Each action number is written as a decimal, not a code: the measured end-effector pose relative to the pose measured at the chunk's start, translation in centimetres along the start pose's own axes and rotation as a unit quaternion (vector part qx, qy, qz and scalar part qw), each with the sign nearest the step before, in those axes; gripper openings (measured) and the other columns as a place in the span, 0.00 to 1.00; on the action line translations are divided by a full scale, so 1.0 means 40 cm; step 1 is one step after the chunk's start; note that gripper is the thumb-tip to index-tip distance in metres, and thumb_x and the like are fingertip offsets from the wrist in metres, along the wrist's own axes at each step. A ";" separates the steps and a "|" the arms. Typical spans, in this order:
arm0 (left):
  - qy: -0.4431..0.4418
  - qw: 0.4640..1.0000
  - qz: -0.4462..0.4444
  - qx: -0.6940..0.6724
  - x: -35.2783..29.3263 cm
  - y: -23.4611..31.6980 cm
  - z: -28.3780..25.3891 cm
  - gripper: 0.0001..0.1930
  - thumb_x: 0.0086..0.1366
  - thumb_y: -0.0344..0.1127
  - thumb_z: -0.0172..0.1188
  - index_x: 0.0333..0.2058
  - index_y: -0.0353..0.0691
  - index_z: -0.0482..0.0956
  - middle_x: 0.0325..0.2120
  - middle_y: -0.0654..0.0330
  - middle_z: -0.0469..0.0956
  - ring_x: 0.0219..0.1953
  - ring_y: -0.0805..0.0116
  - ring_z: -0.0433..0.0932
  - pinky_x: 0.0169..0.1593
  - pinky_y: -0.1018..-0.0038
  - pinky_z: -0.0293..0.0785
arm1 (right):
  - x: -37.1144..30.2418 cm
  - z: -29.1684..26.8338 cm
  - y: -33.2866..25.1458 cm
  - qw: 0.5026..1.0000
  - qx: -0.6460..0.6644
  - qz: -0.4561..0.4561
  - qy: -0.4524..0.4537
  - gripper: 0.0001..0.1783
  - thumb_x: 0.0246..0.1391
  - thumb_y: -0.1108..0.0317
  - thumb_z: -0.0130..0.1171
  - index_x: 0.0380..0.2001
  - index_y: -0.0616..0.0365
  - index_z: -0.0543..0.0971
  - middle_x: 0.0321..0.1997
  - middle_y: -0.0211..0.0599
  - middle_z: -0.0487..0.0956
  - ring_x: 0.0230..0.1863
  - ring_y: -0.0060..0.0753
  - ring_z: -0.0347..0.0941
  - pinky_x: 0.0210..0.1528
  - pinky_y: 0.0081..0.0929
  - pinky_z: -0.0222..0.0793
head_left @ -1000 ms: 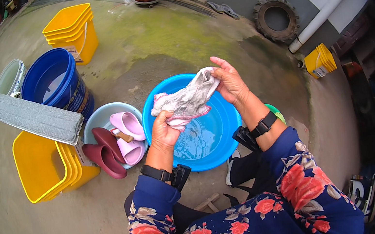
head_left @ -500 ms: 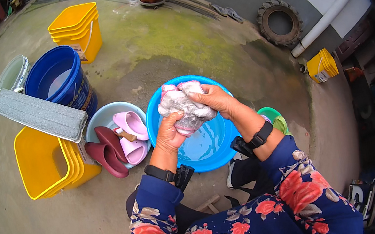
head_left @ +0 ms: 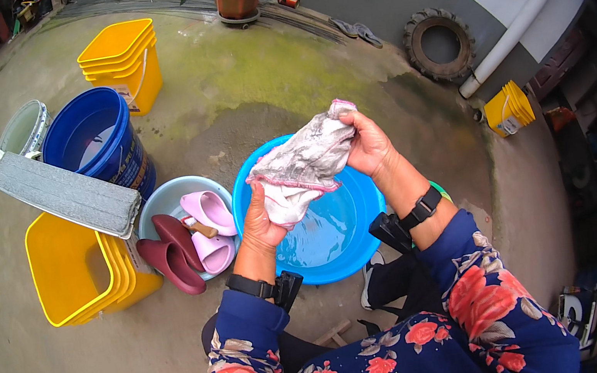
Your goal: The person wipes a white radiator with a cloth, then moves outside to wash the cloth in a blue bucket, adds detergent, and rinses it in a blue basin. The person wrings and refolds the cloth repeatedly.
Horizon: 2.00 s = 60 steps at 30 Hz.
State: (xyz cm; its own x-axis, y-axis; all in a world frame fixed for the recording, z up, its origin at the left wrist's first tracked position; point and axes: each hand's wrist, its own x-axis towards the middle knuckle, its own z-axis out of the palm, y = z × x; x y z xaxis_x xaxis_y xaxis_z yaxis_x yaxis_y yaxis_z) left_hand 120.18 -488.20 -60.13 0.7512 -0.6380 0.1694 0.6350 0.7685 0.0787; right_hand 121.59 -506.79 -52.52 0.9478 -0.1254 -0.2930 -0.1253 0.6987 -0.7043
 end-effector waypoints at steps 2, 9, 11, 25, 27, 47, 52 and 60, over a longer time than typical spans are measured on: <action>0.027 0.997 -0.008 0.073 0.003 -0.006 0.004 0.37 0.48 0.51 0.62 0.54 0.43 0.57 0.52 0.52 0.62 0.54 0.53 0.62 0.53 0.52 0.61 | -0.016 0.014 0.015 0.998 -0.014 0.013 -0.053 0.12 0.45 0.68 0.53 0.35 0.60 0.72 0.37 0.37 0.75 0.40 0.34 0.70 0.48 0.34 0.65; 0.067 0.998 -0.006 0.005 -0.004 0.001 -0.006 0.29 0.54 0.42 0.55 0.53 0.40 0.59 0.50 0.53 0.65 0.52 0.55 0.65 0.54 0.58 0.61 | -0.097 0.057 0.050 0.962 -0.233 -0.031 -0.138 0.14 0.49 0.62 0.55 0.37 0.59 0.73 0.40 0.32 0.74 0.41 0.27 0.70 0.46 0.27 0.66; 0.068 0.998 0.004 0.018 -0.004 0.001 -0.022 0.28 0.54 0.44 0.55 0.52 0.40 0.61 0.49 0.53 0.66 0.51 0.56 0.66 0.54 0.60 0.61 | -0.121 0.060 0.084 0.915 -0.364 -0.046 -0.170 0.11 0.49 0.64 0.55 0.35 0.57 0.74 0.43 0.33 0.73 0.45 0.30 0.68 0.48 0.30 0.63; 0.181 0.974 0.071 0.118 0.004 -0.050 -0.075 0.20 0.63 0.44 0.44 0.50 0.42 0.62 0.46 0.57 0.68 0.47 0.62 0.69 0.47 0.65 0.69 | -0.010 0.076 0.190 0.760 -0.599 -0.253 0.024 0.12 0.39 0.65 0.60 0.30 0.54 0.71 0.33 0.40 0.73 0.36 0.44 0.69 0.37 0.36 0.63; 0.146 0.980 0.107 0.083 0.009 -0.041 -0.083 0.18 0.62 0.44 0.45 0.49 0.45 0.62 0.44 0.58 0.69 0.47 0.62 0.69 0.47 0.67 0.69 | -0.047 0.082 0.207 0.674 -0.679 -0.284 -0.053 0.13 0.39 0.66 0.60 0.30 0.53 0.71 0.32 0.39 0.73 0.36 0.43 0.69 0.37 0.37 0.63; 0.133 0.976 -0.020 0.173 0.008 -0.056 -0.046 0.29 0.52 0.34 0.61 0.51 0.42 0.59 0.41 0.58 0.70 0.39 0.64 0.73 0.37 0.68 0.75 | 0.062 -0.036 0.110 0.995 0.095 0.010 -0.027 0.13 0.52 0.72 0.48 0.42 0.59 0.69 0.36 0.37 0.75 0.37 0.35 0.72 0.42 0.35 0.70; 0.083 0.979 0.039 0.180 0.000 -0.024 -0.030 0.28 0.49 0.28 0.56 0.51 0.36 0.61 0.44 0.51 0.69 0.46 0.57 0.70 0.48 0.61 0.69 | 0.055 -0.057 0.091 0.998 0.030 -0.058 0.005 0.19 0.51 0.75 0.47 0.48 0.59 0.64 0.42 0.37 0.72 0.43 0.35 0.69 0.47 0.34 0.66; 0.160 0.979 0.036 0.120 0.014 -0.007 -0.053 0.20 0.60 0.42 0.48 0.47 0.39 0.65 0.43 0.53 0.70 0.46 0.58 0.70 0.50 0.60 0.66 | -0.073 0.050 0.151 0.858 -0.411 -0.285 -0.121 0.21 0.46 0.71 0.56 0.46 0.56 0.68 0.40 0.33 0.73 0.41 0.23 0.69 0.44 0.22 0.65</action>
State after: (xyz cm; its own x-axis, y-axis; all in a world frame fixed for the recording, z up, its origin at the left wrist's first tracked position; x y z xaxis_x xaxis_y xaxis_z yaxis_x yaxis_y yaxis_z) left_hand 120.82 -488.86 -62.12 0.8346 -0.5353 -0.1300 0.5468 0.7764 0.3134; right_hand 118.66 -500.79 -54.61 0.9447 -0.0623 0.3221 0.3078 -0.1713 -0.9359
